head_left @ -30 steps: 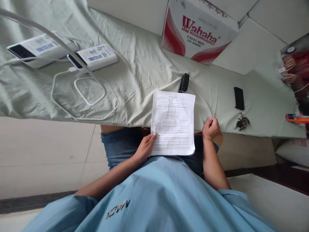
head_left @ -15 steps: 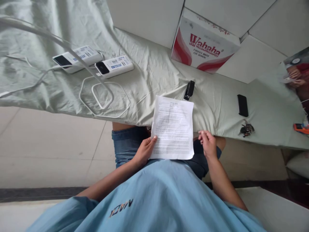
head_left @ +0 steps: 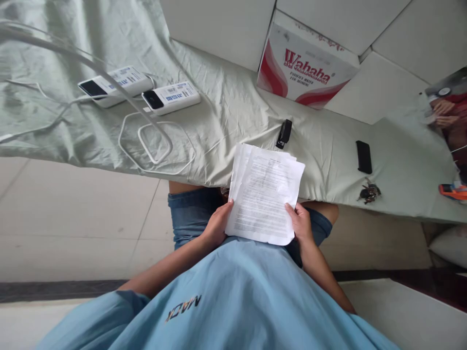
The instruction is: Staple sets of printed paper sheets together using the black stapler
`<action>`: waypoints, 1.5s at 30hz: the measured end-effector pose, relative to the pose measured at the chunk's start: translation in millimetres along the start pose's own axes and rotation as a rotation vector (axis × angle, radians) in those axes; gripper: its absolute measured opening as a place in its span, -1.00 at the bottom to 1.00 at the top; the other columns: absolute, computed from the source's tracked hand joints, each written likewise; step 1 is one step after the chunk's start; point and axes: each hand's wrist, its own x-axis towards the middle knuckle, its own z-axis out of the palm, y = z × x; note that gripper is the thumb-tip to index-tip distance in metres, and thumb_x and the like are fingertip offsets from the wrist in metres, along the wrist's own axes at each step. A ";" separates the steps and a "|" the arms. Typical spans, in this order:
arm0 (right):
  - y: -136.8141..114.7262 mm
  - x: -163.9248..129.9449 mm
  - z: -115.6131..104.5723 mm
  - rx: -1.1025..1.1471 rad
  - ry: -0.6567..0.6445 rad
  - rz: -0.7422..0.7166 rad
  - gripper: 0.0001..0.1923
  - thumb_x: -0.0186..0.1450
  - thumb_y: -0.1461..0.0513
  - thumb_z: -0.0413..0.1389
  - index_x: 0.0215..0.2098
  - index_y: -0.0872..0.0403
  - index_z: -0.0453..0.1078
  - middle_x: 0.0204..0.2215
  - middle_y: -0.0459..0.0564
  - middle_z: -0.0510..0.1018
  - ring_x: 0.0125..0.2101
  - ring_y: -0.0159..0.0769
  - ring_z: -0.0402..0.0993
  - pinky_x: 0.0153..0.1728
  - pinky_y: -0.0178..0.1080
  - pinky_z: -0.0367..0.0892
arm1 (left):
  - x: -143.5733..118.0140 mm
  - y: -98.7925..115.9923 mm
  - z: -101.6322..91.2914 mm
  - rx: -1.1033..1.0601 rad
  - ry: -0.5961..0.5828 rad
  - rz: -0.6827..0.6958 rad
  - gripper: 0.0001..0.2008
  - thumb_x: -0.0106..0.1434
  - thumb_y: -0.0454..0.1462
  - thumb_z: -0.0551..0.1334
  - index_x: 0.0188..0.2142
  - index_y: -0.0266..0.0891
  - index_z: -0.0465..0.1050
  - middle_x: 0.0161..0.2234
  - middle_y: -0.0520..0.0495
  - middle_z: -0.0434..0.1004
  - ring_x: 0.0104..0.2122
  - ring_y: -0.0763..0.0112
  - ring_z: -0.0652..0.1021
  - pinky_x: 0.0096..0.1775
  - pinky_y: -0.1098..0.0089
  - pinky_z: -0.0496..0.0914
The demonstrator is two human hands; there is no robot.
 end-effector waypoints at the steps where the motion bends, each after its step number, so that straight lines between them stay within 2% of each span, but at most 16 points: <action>1: -1.0 2.0 -3.8 -0.097 0.014 -0.045 -0.50 0.18 -0.17 0.35 -0.24 0.07 0.61 -0.35 -0.03 0.71 -0.33 -0.17 0.55 -0.23 -0.17 0.44 | 0.4 -0.2 0.8 -0.031 0.020 -0.018 -0.65 0.22 -0.02 0.47 -0.26 -0.29 0.66 -0.38 -0.21 0.72 -0.38 0.13 0.69 -0.40 0.31 0.53; 4: -2.3 4.9 -16.9 -0.327 0.065 -0.144 -0.47 0.26 -0.21 0.25 -0.34 0.10 0.59 -0.45 -0.04 0.65 -0.39 -0.22 0.47 -0.31 -0.20 0.37 | 0.4 -1.0 1.9 -0.100 0.042 -0.051 -0.72 0.30 -0.13 0.41 -0.14 -0.32 0.65 -0.27 -0.25 0.75 -0.32 0.12 0.71 -0.29 0.25 0.60; 6: -3.2 5.0 -26.6 -0.363 0.093 -0.172 -0.48 0.28 -0.20 0.25 -0.34 0.09 0.58 -0.44 -0.04 0.65 -0.40 -0.24 0.45 -0.32 -0.21 0.36 | -0.2 -1.1 1.4 -0.135 0.032 -0.060 -0.72 0.30 -0.17 0.41 -0.10 -0.33 0.63 -0.22 -0.26 0.75 -0.29 0.11 0.72 -0.23 0.22 0.62; 10: -11.4 4.0 -47.4 -0.144 0.087 -0.138 -0.56 0.25 -0.14 0.31 -0.20 0.03 0.58 -0.29 -0.05 0.71 -0.30 -0.20 0.56 -0.19 -0.18 0.45 | -1.2 -0.7 -2.3 -0.173 -0.071 -0.007 -0.64 0.24 -0.23 0.45 0.01 -0.30 0.61 -0.14 -0.22 0.76 -0.26 0.14 0.73 -0.17 0.24 0.63; 14: -24.8 3.4 -59.4 0.023 0.056 -0.080 -0.60 0.22 -0.11 0.35 -0.18 -0.01 0.57 -0.28 -0.07 0.72 -0.29 -0.18 0.61 -0.18 -0.17 0.48 | -1.4 -0.5 -5.5 -0.182 -0.137 0.015 -0.59 0.23 -0.25 0.44 0.07 -0.27 0.59 -0.10 -0.18 0.76 -0.25 0.17 0.73 -0.19 0.28 0.63; 19: -24.9 6.9 -45.6 0.005 0.025 -0.106 -0.64 0.25 -0.08 0.35 -0.21 0.01 0.56 -0.29 -0.06 0.71 -0.30 -0.21 0.60 -0.18 -0.17 0.47 | -2.1 0.6 -3.6 -0.237 -0.168 -0.023 -0.66 0.32 -0.22 0.37 0.06 -0.28 0.59 -0.03 -0.21 0.74 -0.15 0.12 0.73 -0.08 0.23 0.63; 23: -16.4 10.4 -28.5 -0.056 0.017 -0.137 -0.62 0.27 -0.09 0.33 -0.21 0.02 0.56 -0.29 -0.05 0.70 -0.30 -0.22 0.57 -0.17 -0.17 0.47 | -4.0 2.8 -1.8 -0.249 -0.169 -0.074 -0.61 0.39 -0.19 0.31 0.15 -0.29 0.55 -0.02 -0.24 0.73 -0.06 0.04 0.72 0.01 0.15 0.62; 27: -12.2 11.9 -20.6 -0.102 0.019 -0.175 -0.63 0.30 -0.10 0.30 -0.27 0.03 0.53 -0.38 -0.09 0.63 -0.37 -0.26 0.49 -0.26 -0.21 0.42 | -7.0 6.6 1.2 -0.262 -0.150 -0.080 -0.63 0.44 -0.25 0.24 0.17 -0.35 0.55 0.00 -0.27 0.73 -0.02 0.03 0.71 0.04 0.15 0.62; 31: -14.0 12.5 -16.2 -0.123 0.012 -0.196 -0.63 0.31 -0.09 0.29 -0.29 0.03 0.52 -0.41 -0.10 0.59 -0.37 -0.27 0.46 -0.27 -0.23 0.40 | -8.8 9.5 4.3 -0.276 -0.120 -0.094 -0.64 0.47 -0.29 0.17 0.17 -0.37 0.55 -0.03 -0.26 0.74 -0.03 0.04 0.72 0.05 0.14 0.61; 35: -17.7 12.8 -11.4 -0.132 0.014 -0.201 -0.62 0.31 -0.10 0.28 -0.31 0.03 0.51 -0.43 -0.11 0.58 -0.38 -0.29 0.44 -0.28 -0.24 0.38 | -7.8 8.7 2.7 -0.264 -0.153 -0.114 -0.60 0.43 -0.23 0.24 0.18 -0.38 0.54 -0.06 -0.28 0.74 -0.07 0.01 0.73 0.01 0.12 0.63; 38: -18.6 12.8 -8.9 -0.139 0.011 -0.211 -0.62 0.32 -0.10 0.28 -0.32 0.04 0.50 -0.48 -0.14 0.52 -0.40 -0.31 0.40 -0.30 -0.25 0.36 | -6.4 6.6 0.4 -0.242 -0.176 -0.056 -0.57 0.34 -0.23 0.33 0.16 -0.34 0.56 -0.06 -0.26 0.74 -0.08 0.00 0.73 -0.02 0.12 0.64; 45: -18.1 12.7 -5.3 -0.181 0.001 -0.196 -0.57 0.31 -0.15 0.25 -0.34 0.03 0.47 -0.43 -0.11 0.56 -0.38 -0.29 0.41 -0.29 -0.25 0.37 | -1.7 1.7 -2.2 -0.173 -0.074 0.015 -0.64 0.23 -0.27 0.43 0.02 -0.32 0.63 -0.09 -0.22 0.75 -0.11 0.09 0.72 -0.08 0.23 0.64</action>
